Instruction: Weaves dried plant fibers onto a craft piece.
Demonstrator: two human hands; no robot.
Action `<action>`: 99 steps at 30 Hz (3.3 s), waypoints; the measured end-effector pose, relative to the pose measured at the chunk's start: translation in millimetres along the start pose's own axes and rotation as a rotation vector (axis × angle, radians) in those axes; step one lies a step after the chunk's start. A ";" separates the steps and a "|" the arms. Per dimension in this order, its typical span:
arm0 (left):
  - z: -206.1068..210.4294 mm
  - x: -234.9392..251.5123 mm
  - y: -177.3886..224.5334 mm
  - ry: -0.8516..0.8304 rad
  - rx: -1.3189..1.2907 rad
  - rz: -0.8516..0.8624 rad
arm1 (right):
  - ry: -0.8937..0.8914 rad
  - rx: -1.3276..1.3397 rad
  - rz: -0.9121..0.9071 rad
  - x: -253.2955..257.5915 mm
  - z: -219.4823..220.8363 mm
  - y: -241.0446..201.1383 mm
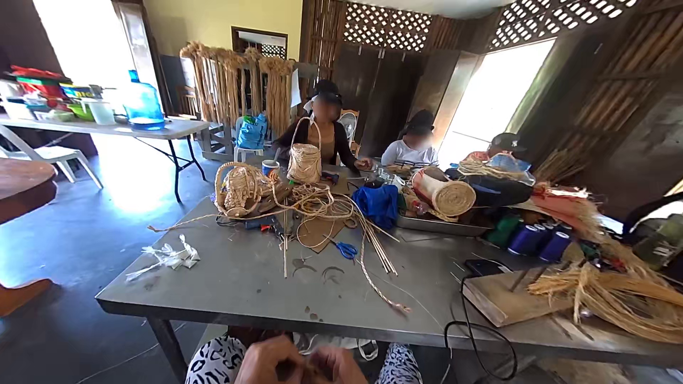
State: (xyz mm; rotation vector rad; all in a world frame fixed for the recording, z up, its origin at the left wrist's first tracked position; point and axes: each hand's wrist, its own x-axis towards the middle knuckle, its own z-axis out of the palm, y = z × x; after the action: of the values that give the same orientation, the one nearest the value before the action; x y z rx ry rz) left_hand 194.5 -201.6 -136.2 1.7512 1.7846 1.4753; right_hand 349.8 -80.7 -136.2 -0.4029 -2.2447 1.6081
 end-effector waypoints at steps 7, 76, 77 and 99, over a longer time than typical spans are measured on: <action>-21.7 130.8 -25.8 0.185 0.106 0.066 | 0.210 -0.078 -0.107 111.9 -66.7 -22.3; -104.5 315.1 -49.0 0.010 -0.423 -0.106 | 0.481 -0.354 -0.321 268.1 -151.3 -73.9; -105.0 314.4 -48.8 0.008 -0.419 -0.096 | 0.487 -0.354 -0.325 267.7 -151.3 -74.0; -100.4 318.9 -51.6 0.015 -0.324 -0.176 | 0.445 -0.354 -0.305 272.4 -151.1 -71.3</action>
State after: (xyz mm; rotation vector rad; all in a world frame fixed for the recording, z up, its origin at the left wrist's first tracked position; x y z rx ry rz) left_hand 6.6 33.9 17.6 1.3937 1.5552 1.5989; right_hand 169.2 140.5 7.4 -0.4314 -2.1082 0.8684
